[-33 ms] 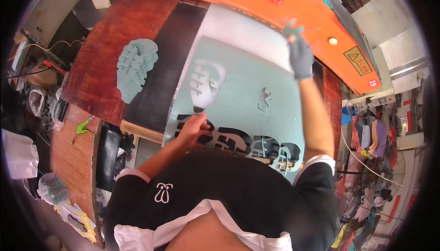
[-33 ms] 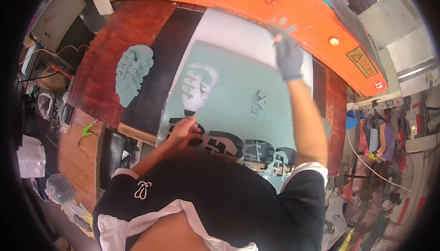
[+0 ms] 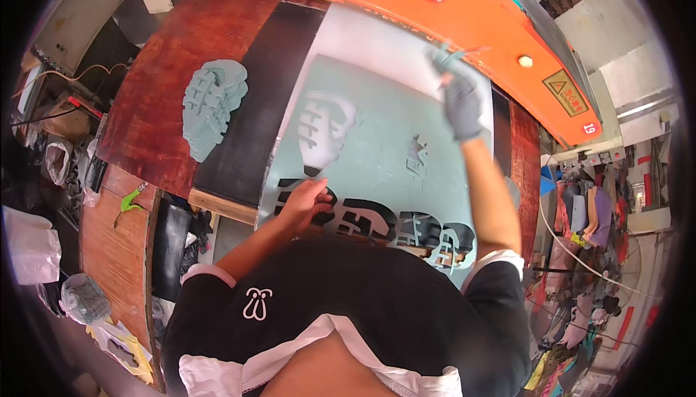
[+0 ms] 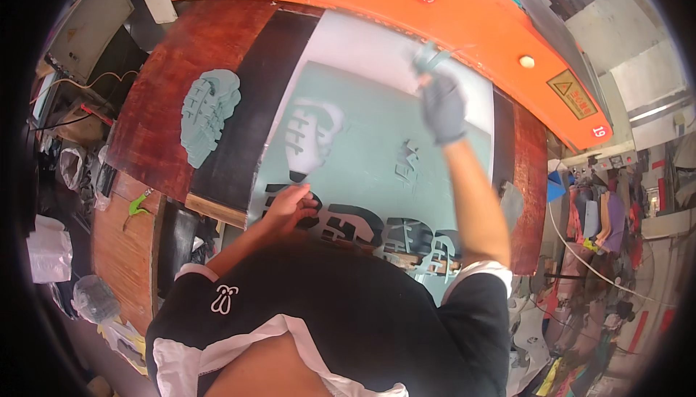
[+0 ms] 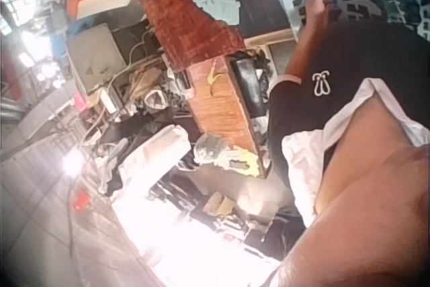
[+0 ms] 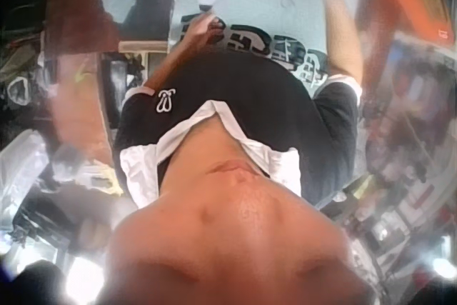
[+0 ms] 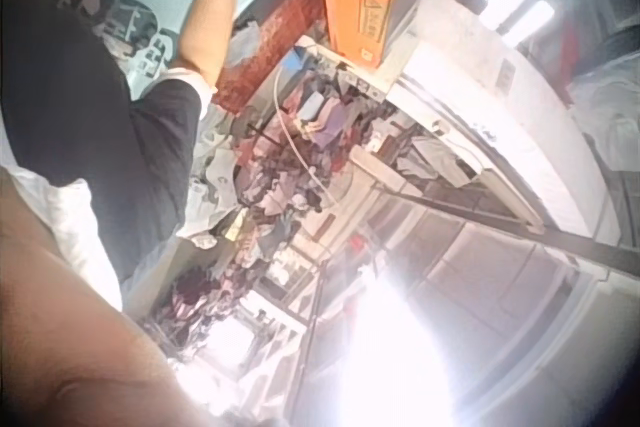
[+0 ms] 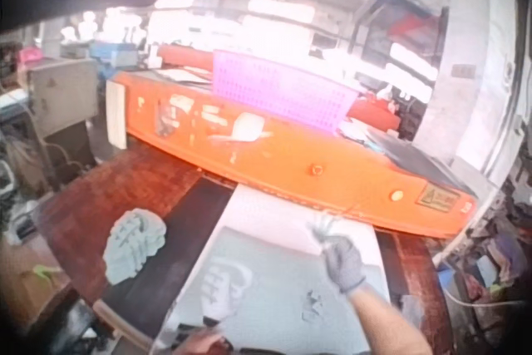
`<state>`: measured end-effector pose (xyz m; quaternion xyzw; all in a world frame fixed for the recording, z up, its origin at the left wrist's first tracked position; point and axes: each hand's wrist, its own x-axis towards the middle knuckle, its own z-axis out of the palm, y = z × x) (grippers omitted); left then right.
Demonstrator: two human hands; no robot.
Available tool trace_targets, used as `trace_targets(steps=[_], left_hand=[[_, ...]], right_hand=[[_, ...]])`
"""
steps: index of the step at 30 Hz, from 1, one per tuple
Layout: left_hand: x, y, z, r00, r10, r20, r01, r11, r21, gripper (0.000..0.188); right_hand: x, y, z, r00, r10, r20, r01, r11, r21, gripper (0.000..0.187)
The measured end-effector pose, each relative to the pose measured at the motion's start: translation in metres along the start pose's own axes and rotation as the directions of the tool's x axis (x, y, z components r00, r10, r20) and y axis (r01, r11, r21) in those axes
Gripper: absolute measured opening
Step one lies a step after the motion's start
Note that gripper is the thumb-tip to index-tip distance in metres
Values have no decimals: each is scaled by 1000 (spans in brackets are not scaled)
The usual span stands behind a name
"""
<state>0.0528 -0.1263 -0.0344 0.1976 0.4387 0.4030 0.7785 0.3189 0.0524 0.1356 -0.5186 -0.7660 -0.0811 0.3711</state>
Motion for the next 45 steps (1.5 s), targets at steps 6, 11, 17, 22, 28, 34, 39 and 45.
trace_targets(steps=[6,11,17,22,28,34,39,45], left_hand=[[26,7,26,918,-378,118,384,923,-34,35],[41,-6,40,917,-277,288,364,877,-313,40],[40,-6,31,924,-119,362,221,942,-254,45],[44,-2,29,951,-124,284,157,983,-98,42],[35,-12,25,948,-139,286,169,982,-86,39],[33,-10,23,944,-130,304,162,983,-83,43],[44,-4,26,957,-126,262,145,988,-55,41],[19,11,23,969,-240,67,231,966,116,37]], right_hand=[[-162,-35,46,845,-474,247,372,853,367,20],[-161,-38,24,834,-427,350,288,877,384,27],[-158,-40,35,923,-242,300,39,833,552,32],[-92,12,51,711,550,438,-677,704,214,46],[29,97,47,683,730,-29,-637,615,465,45],[81,115,-46,805,591,-43,-491,706,511,35],[-37,76,-65,981,-196,6,195,978,68,17],[-211,44,-24,987,-68,148,34,975,219,15]])
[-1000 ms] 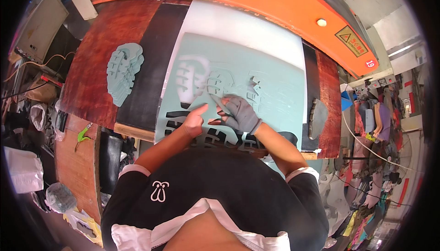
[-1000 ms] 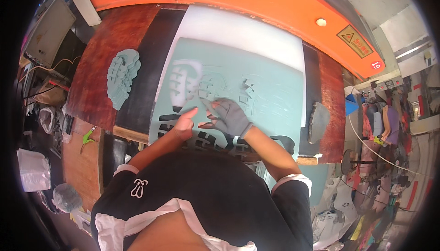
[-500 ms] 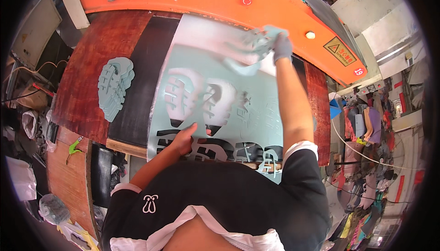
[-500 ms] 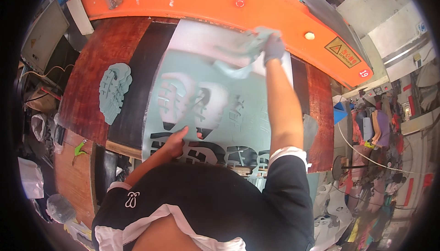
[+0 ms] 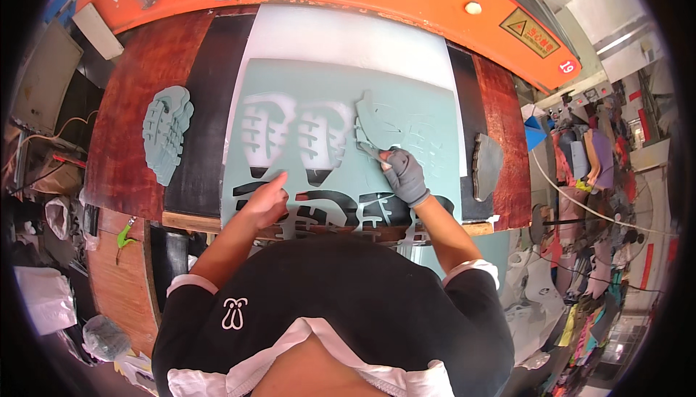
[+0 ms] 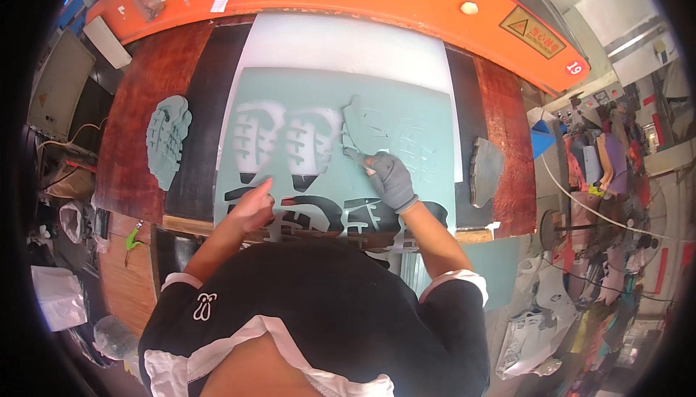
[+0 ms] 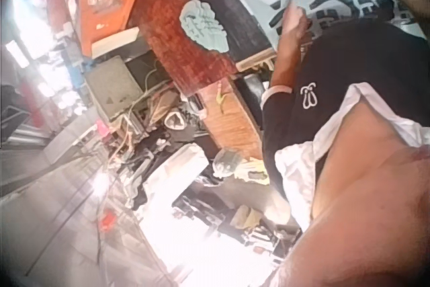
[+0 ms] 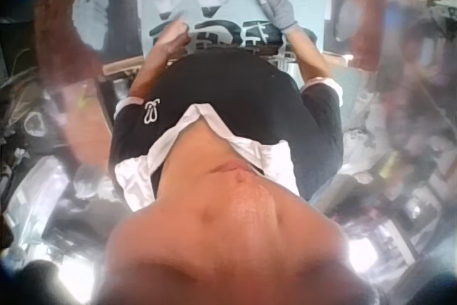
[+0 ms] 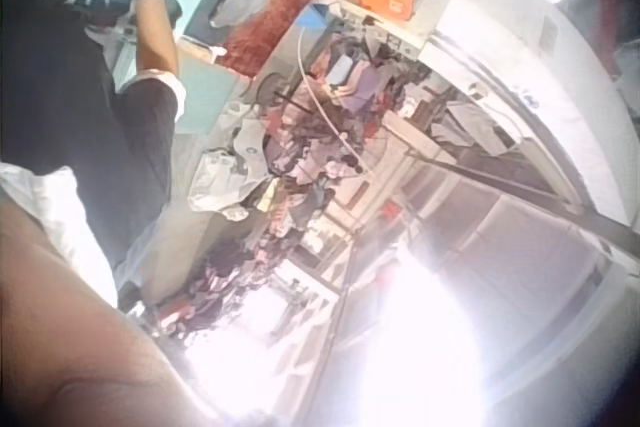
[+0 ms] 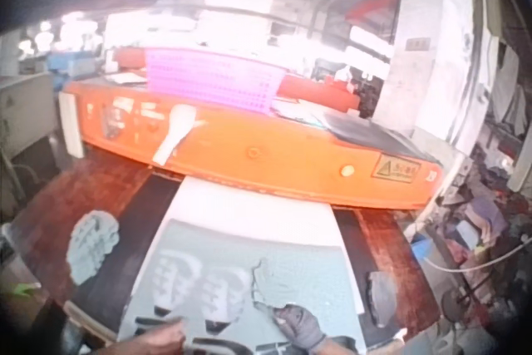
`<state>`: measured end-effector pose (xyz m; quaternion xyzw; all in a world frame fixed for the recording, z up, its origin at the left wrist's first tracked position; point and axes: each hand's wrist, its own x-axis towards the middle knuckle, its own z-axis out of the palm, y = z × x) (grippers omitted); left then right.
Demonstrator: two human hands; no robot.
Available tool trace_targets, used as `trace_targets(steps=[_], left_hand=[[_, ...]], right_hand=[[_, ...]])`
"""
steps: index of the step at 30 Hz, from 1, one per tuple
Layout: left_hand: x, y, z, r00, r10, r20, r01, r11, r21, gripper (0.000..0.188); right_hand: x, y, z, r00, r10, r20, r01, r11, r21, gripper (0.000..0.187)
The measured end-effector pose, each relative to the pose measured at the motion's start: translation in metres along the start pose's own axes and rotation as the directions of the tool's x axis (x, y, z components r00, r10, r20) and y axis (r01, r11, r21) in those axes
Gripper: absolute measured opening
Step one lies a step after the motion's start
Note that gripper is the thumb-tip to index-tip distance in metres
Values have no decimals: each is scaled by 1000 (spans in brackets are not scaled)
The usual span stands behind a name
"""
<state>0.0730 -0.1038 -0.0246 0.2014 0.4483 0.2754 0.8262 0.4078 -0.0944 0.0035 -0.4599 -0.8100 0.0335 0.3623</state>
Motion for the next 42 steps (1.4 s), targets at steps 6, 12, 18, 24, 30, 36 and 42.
trace_targets(steps=[6,12,18,24,30,36,42], left_hand=[[-66,4,41,948,299,-110,-202,830,520,31],[23,-55,134,914,-230,336,329,902,-278,46],[56,-91,144,828,-78,556,448,687,-572,23],[69,-101,149,738,84,670,481,630,-609,22],[69,-97,144,666,209,716,419,688,-592,28],[16,-46,145,820,-191,540,175,981,80,52],[13,9,137,837,372,401,-547,576,608,39]], right_hand=[[4,12,-13,977,207,-49,-204,977,65,14],[7,14,-13,968,240,-69,-227,961,159,15],[-18,7,-12,988,-129,88,125,991,47,30],[-21,3,-28,958,-196,211,196,980,18,44],[-9,8,-23,964,-153,219,132,985,107,42],[12,26,-12,870,435,231,-490,816,307,32],[66,75,-17,686,724,80,-581,477,660,31]])
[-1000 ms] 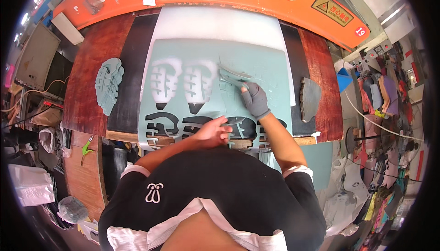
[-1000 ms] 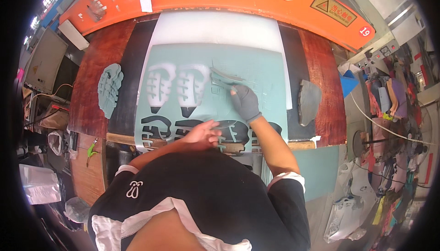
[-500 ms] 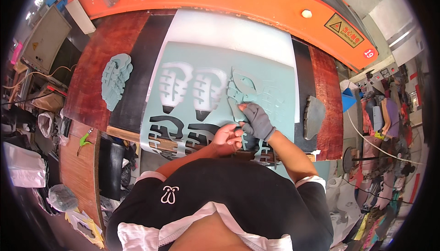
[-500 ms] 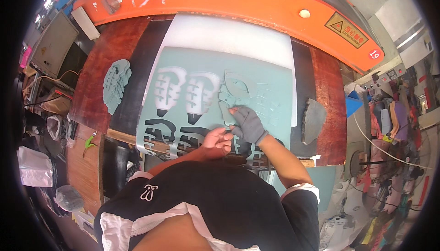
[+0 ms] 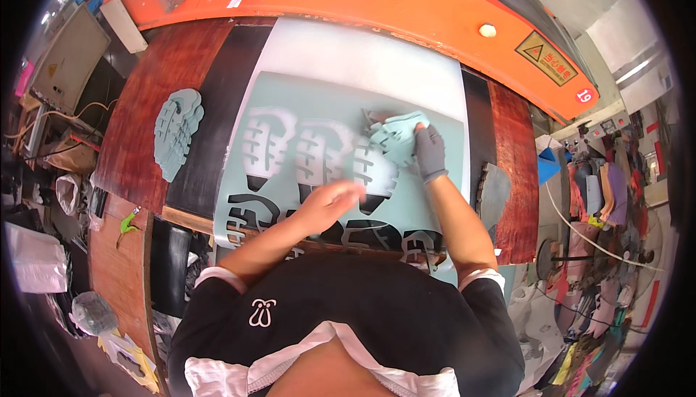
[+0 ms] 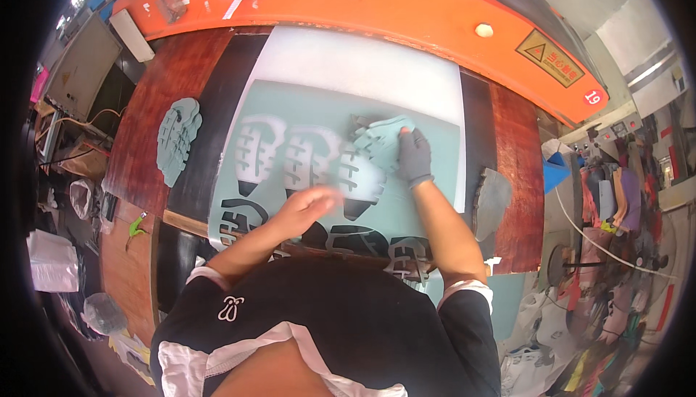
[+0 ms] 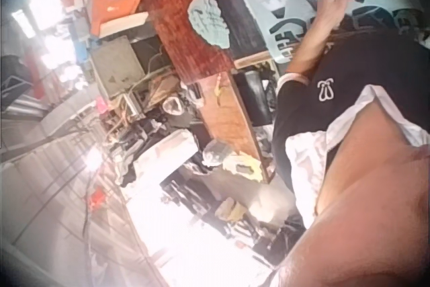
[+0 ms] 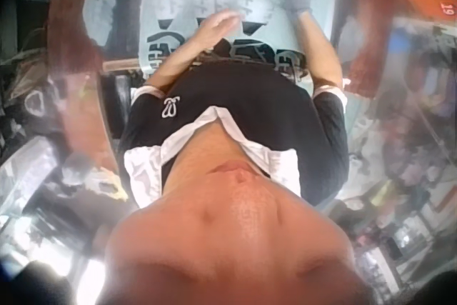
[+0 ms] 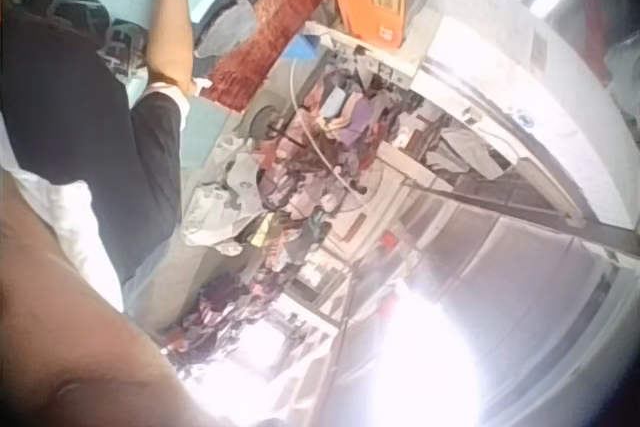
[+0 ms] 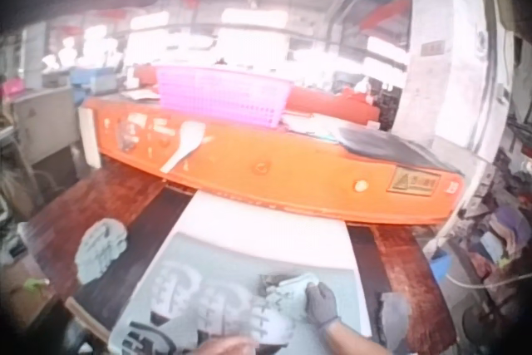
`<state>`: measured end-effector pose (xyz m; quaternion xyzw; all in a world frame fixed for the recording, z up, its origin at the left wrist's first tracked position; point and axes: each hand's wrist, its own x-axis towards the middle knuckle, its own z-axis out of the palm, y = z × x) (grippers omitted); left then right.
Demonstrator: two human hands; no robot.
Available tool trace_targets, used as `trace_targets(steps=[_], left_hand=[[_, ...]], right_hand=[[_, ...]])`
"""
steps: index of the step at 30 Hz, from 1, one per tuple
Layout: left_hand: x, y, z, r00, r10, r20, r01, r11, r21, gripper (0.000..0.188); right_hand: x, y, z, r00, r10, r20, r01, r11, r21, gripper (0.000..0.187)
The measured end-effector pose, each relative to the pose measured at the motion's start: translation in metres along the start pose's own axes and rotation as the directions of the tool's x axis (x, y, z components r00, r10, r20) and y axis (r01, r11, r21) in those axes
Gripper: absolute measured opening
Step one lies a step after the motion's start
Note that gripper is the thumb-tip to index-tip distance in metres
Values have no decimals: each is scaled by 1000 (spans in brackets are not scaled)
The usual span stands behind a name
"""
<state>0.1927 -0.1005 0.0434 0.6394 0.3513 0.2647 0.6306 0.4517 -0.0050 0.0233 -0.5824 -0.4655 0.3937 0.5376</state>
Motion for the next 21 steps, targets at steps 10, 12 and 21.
trace_targets(steps=[10,12,21], left_hand=[[58,-64,14,901,429,-67,-97,349,932,58],[61,-66,17,962,263,-75,-43,417,908,58],[62,-56,23,948,318,-6,-86,274,958,52]], right_hand=[[137,-79,-30,884,-255,-391,59,892,-449,36],[155,-92,-46,874,-132,-468,137,990,-24,34],[162,-100,-81,856,-214,-470,159,975,-155,34]])
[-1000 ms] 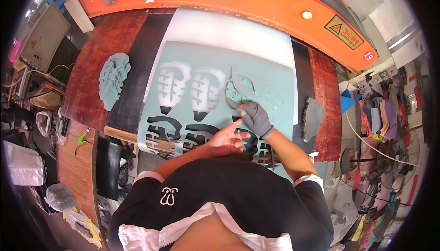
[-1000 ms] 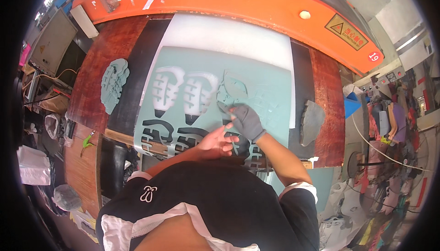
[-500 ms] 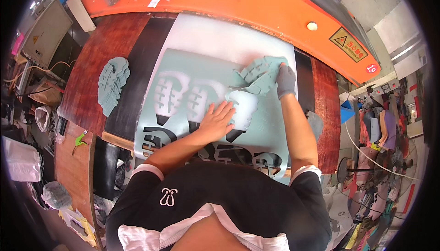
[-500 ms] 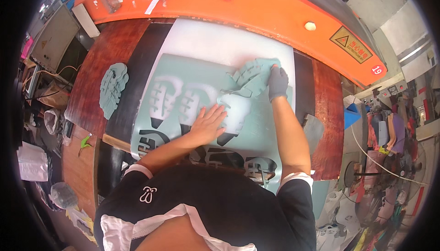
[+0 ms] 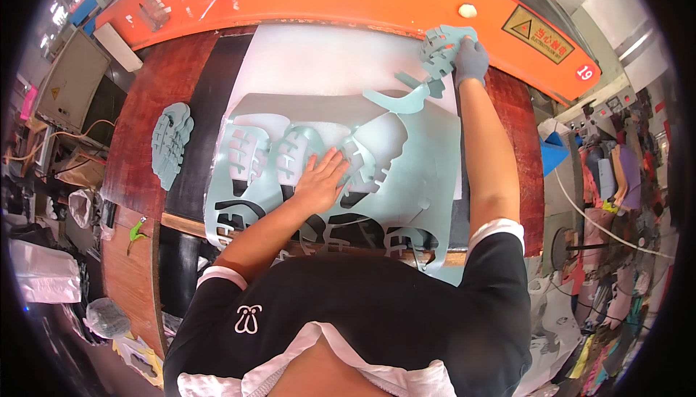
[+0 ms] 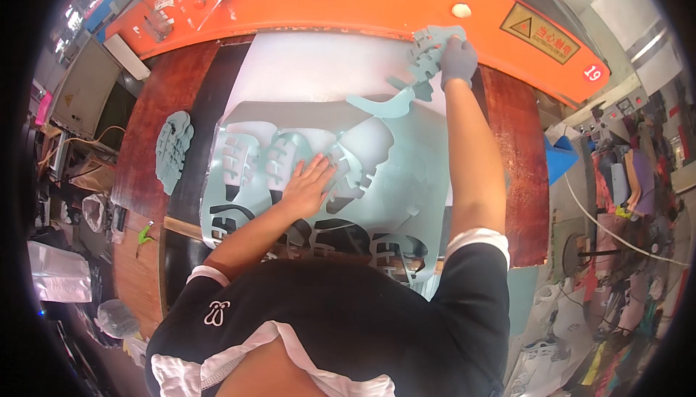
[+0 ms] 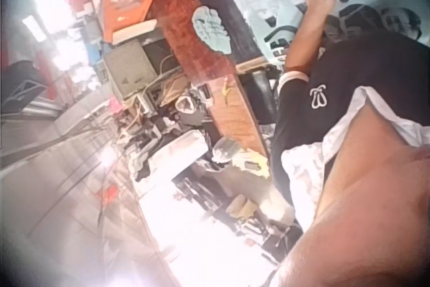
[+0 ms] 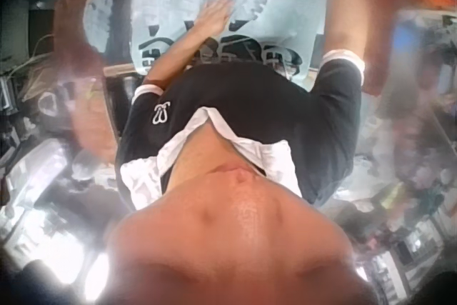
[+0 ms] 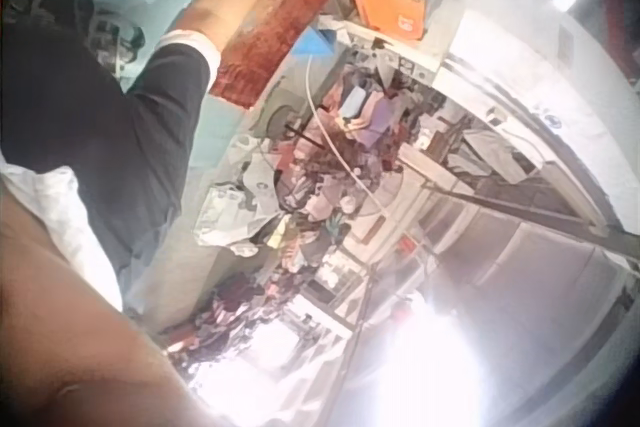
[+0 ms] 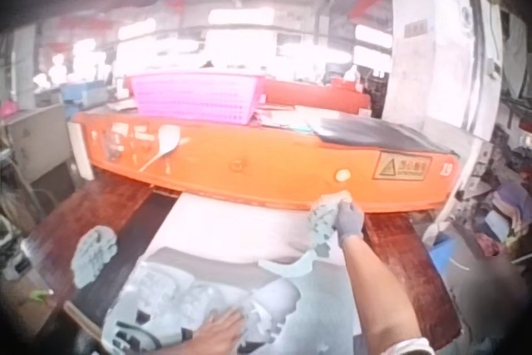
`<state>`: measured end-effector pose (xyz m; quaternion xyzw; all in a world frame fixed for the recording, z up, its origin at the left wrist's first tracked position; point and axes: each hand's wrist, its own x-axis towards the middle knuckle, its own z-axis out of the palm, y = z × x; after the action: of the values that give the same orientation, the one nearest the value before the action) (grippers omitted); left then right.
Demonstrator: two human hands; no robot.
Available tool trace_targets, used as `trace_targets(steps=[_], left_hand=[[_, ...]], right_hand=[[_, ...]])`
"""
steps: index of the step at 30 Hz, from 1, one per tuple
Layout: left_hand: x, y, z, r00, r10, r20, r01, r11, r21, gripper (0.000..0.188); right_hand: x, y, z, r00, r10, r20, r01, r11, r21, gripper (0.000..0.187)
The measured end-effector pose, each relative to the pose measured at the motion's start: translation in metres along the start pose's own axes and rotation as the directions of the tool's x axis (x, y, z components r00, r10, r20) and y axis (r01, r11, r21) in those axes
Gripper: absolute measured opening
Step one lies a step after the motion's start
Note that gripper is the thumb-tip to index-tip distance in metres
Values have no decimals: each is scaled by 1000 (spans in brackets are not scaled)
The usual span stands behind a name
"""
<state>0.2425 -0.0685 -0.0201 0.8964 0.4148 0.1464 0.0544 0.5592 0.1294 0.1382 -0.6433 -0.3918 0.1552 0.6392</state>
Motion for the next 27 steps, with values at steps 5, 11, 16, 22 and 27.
trace_targets(steps=[5,11,16,22,27], left_hand=[[7,1,17,997,-47,59,50,998,-39,58],[20,-10,2,980,-156,128,199,845,-496,37],[61,-9,-13,976,-206,-67,180,943,-281,35],[83,-6,19,981,-183,-62,177,981,-83,45],[80,-17,27,982,-185,-39,184,982,-35,48]], right_hand=[[-2,9,-3,998,55,25,-55,998,15,33],[-60,20,-19,963,-114,243,99,992,74,33],[-94,-6,-26,944,-75,322,54,996,73,30],[-122,-15,-45,980,40,195,-41,999,3,29],[-131,9,-63,991,-74,-109,94,978,187,30]])
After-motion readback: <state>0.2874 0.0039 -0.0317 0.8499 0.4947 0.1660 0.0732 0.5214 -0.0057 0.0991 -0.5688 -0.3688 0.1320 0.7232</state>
